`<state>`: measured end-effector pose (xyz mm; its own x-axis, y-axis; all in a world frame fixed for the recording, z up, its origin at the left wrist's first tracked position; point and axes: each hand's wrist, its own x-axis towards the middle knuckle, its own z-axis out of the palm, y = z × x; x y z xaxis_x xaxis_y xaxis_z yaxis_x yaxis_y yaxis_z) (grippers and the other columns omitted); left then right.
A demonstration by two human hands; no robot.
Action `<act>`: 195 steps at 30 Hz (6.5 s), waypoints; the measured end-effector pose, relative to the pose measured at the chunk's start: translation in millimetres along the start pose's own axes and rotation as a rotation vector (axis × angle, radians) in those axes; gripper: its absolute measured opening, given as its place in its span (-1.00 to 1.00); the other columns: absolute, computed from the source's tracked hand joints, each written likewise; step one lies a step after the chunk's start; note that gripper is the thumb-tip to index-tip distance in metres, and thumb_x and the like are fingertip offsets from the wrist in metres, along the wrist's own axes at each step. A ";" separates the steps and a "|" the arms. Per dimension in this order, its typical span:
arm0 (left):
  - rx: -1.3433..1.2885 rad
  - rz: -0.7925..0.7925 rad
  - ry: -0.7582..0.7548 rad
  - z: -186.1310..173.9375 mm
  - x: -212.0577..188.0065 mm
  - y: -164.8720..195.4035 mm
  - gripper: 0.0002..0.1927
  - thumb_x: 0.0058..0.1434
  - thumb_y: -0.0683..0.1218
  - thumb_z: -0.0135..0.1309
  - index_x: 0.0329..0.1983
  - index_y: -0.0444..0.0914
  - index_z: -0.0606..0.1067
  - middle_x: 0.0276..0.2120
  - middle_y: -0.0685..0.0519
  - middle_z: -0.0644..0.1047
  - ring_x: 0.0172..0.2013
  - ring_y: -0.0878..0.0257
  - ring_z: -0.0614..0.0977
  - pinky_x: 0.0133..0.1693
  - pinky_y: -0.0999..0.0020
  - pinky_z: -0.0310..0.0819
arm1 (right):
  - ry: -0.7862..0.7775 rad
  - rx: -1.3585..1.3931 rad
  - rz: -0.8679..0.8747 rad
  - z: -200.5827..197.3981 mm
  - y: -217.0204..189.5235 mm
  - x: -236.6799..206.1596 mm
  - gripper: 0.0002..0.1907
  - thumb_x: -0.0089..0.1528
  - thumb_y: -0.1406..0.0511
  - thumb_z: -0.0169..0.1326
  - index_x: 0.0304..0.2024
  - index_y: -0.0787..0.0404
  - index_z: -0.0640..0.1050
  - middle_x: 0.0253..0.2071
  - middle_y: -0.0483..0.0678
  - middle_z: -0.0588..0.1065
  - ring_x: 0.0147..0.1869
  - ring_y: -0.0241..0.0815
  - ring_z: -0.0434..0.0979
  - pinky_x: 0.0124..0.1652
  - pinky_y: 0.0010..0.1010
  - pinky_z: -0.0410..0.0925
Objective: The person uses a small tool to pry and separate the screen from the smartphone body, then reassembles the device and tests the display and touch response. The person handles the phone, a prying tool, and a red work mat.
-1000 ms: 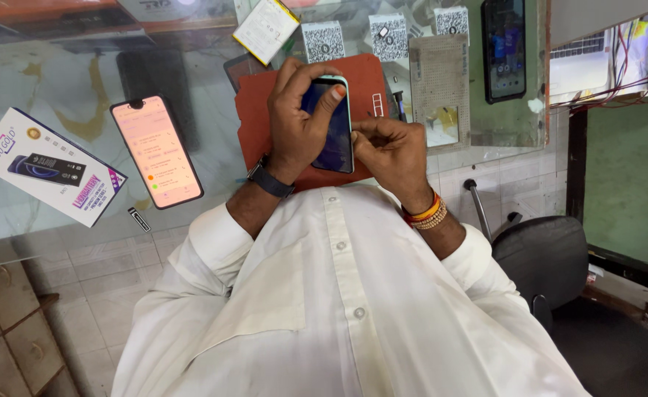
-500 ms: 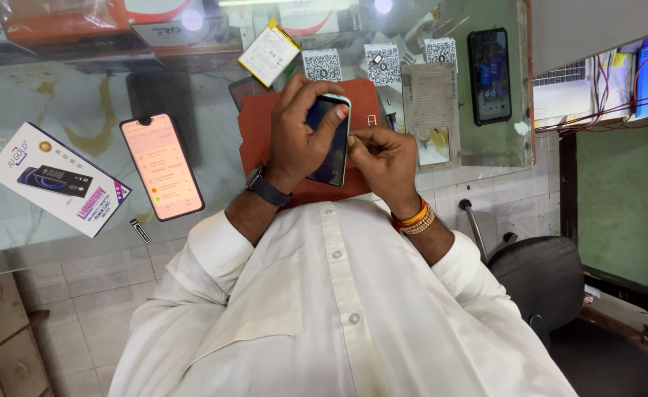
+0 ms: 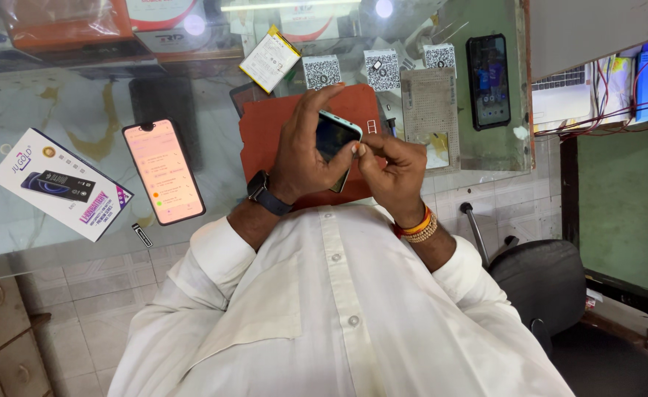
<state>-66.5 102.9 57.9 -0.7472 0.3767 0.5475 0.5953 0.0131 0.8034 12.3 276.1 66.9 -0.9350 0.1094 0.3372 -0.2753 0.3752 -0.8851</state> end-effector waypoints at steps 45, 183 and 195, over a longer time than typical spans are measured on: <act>0.147 0.010 -0.038 -0.7 -54.8 -26.9 -0.45 -0.06 -0.10 0.51 -0.21 -0.19 0.33 -0.32 0.03 0.40 -0.29 0.09 0.48 -0.25 0.15 0.42 | -0.245 -0.279 -0.582 -12.1 -31.6 3.3 -0.69 0.14 0.55 0.02 -0.06 0.42 0.56 -0.13 0.18 0.63 -0.13 -0.02 0.72 -0.13 -0.30 0.59; 0.241 -0.306 -0.333 11.0 -3.2 7.0 -0.02 -0.06 -0.14 0.35 0.40 -0.35 0.11 0.15 -0.25 0.44 0.06 -0.19 0.58 -0.04 0.04 0.58 | 0.048 0.767 0.640 -27.7 60.5 -2.1 -0.82 0.35 0.51 0.05 -0.02 0.49 0.57 -0.16 0.13 0.64 -0.13 -0.09 0.72 -0.09 -0.23 0.63; 0.291 -0.197 -0.650 2.9 -2.4 14.4 0.01 -0.10 -0.12 0.37 0.40 -0.41 0.13 0.06 -0.22 0.47 -0.20 -0.12 0.63 -0.28 0.06 0.55 | -0.243 0.612 0.630 -56.6 72.2 -16.1 -0.89 0.32 0.51 0.13 -0.11 0.43 0.62 -0.24 0.05 0.63 -0.21 -0.27 0.68 -0.16 -0.38 0.63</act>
<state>-55.3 104.8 67.5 -0.5759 0.8138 0.0778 0.5903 0.3481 0.7282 20.1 353.5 15.7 -0.9549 -0.0940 -0.2817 0.2966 -0.2500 -0.9217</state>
